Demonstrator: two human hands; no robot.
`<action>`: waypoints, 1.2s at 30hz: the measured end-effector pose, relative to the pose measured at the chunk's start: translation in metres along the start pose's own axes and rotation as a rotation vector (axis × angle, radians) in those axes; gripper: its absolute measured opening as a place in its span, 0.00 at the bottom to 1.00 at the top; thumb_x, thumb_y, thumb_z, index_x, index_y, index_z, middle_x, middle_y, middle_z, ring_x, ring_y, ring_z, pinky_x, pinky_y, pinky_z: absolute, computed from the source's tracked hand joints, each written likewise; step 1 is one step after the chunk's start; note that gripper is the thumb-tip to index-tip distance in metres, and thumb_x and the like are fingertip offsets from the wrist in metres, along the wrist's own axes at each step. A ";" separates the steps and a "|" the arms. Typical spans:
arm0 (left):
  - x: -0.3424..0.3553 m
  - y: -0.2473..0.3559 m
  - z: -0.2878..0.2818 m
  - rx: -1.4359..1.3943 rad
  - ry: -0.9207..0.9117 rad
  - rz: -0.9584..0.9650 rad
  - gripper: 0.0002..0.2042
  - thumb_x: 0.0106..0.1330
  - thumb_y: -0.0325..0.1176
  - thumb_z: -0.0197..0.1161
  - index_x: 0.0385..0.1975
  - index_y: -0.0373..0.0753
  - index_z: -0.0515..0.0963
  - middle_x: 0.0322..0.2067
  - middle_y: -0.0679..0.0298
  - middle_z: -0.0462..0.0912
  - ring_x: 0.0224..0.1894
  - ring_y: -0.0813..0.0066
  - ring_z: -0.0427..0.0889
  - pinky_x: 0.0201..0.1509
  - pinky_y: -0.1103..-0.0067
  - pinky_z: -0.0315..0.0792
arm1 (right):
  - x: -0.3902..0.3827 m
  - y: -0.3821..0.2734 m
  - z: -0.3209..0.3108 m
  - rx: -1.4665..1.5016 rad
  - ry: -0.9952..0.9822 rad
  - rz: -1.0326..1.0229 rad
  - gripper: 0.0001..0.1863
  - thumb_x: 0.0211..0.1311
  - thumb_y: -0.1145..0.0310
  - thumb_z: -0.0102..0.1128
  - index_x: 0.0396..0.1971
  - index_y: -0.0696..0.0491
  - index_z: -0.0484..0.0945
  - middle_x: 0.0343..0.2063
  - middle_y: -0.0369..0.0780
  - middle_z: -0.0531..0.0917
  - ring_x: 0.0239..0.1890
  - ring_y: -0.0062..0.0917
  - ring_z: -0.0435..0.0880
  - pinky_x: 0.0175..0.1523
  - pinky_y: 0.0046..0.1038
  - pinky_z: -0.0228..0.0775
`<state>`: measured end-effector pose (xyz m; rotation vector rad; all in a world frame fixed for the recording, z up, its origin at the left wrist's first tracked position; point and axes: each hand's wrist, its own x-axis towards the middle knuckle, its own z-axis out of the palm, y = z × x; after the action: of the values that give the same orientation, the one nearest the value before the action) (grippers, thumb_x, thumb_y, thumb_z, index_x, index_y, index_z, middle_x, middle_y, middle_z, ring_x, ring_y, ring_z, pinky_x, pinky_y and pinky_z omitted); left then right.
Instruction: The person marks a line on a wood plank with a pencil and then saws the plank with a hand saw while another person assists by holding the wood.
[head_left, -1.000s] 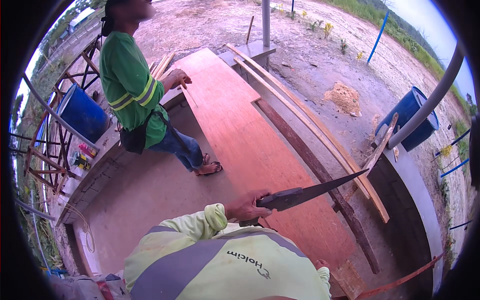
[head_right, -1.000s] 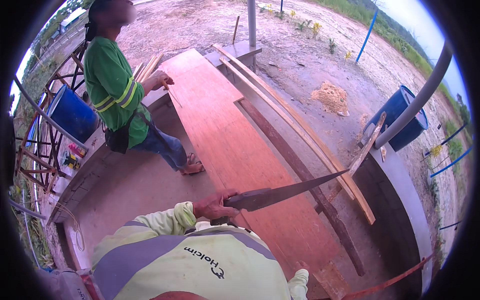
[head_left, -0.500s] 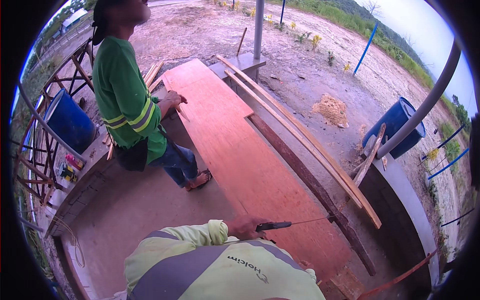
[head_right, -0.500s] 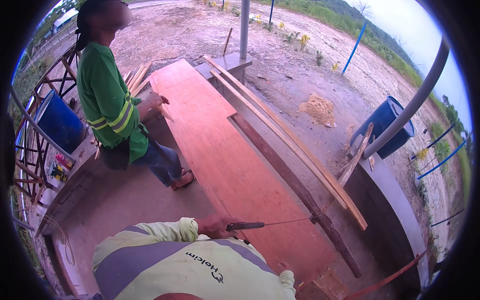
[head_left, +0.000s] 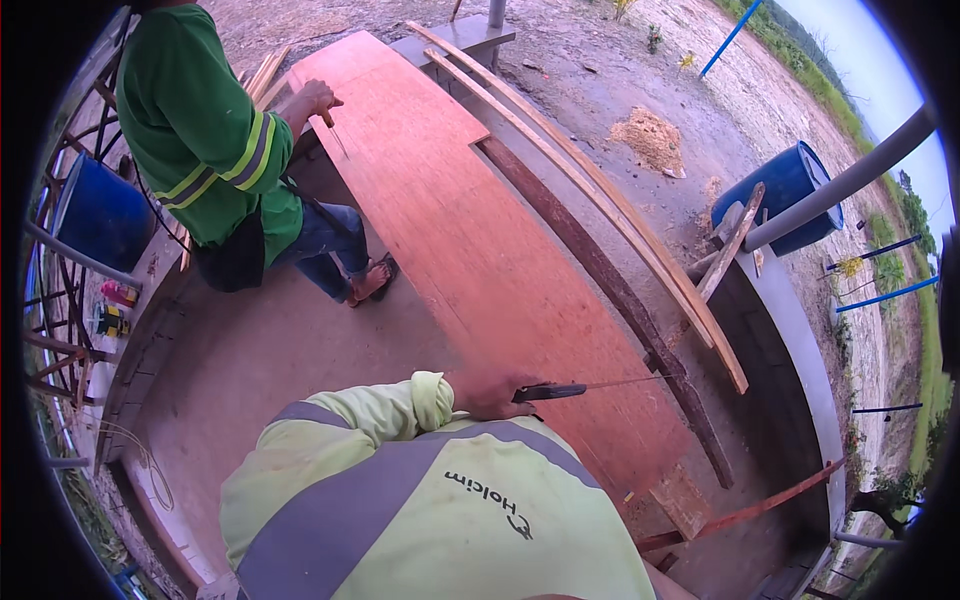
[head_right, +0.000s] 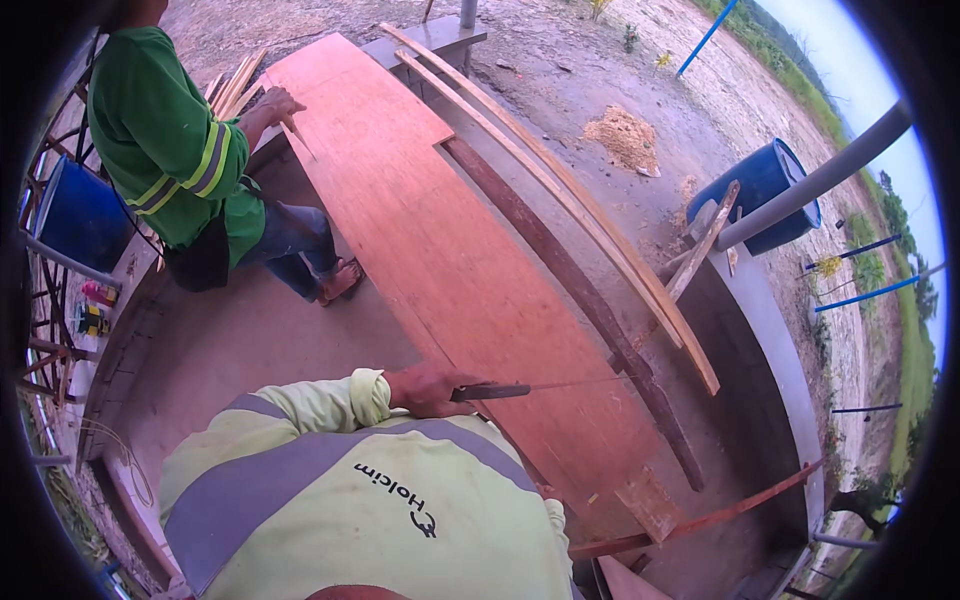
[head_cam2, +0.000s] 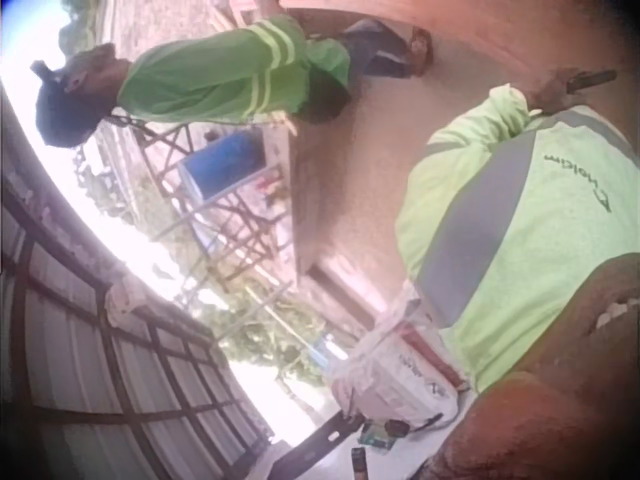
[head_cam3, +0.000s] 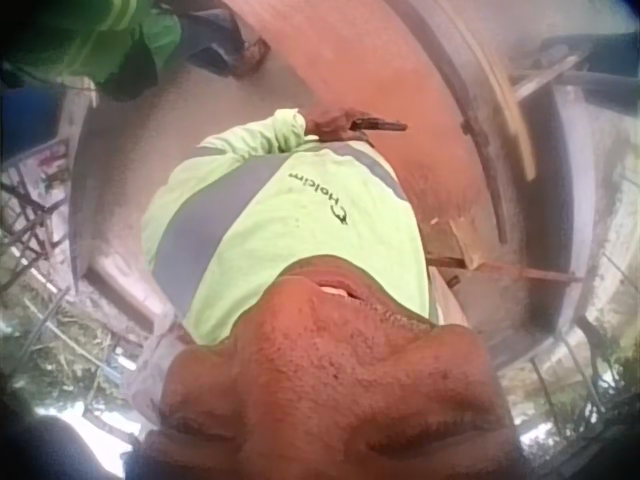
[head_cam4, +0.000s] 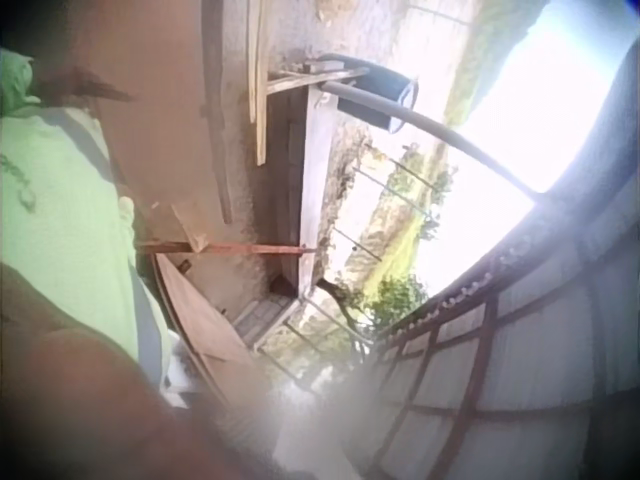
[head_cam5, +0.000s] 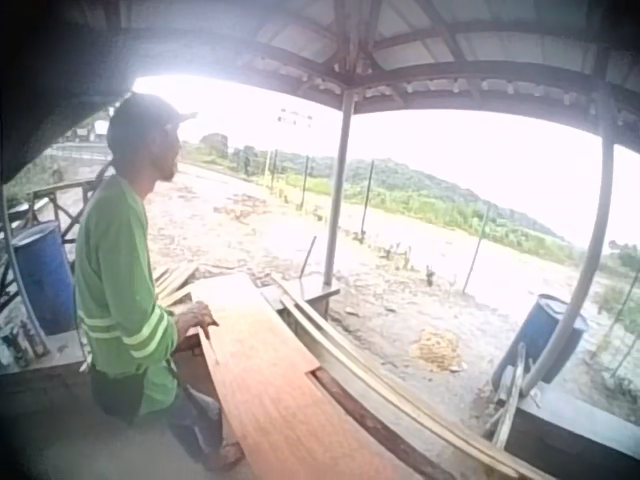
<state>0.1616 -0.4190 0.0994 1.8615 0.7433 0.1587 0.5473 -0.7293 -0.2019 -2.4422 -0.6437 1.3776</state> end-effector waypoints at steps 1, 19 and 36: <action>0.001 -0.001 0.001 -0.004 -0.001 -0.001 0.26 0.62 0.41 0.66 0.60 0.40 0.73 0.39 0.49 0.84 0.40 0.51 0.84 0.46 0.66 0.76 | 0.001 0.000 0.000 -0.001 0.003 -0.004 0.16 0.58 0.67 0.63 0.43 0.61 0.80 0.33 0.42 0.85 0.34 0.28 0.84 0.39 0.32 0.78; 0.014 0.000 -0.003 0.096 -0.016 -0.061 0.26 0.65 0.45 0.63 0.61 0.45 0.72 0.36 0.53 0.84 0.39 0.54 0.82 0.45 0.65 0.74 | 0.038 0.007 -0.008 0.025 0.027 -0.055 0.15 0.57 0.63 0.64 0.36 0.60 0.84 0.26 0.40 0.86 0.29 0.23 0.83 0.36 0.30 0.77; 0.026 0.043 -0.023 0.053 -0.069 0.236 0.29 0.61 0.43 0.68 0.62 0.43 0.71 0.33 0.49 0.84 0.35 0.50 0.83 0.40 0.65 0.75 | 0.002 0.007 0.005 -0.073 0.033 -0.013 0.13 0.59 0.64 0.63 0.36 0.59 0.82 0.27 0.40 0.85 0.27 0.25 0.83 0.34 0.30 0.78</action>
<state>0.1903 -0.3960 0.1410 1.9921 0.4834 0.2257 0.5452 -0.7345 -0.2089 -2.5075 -0.7129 1.3288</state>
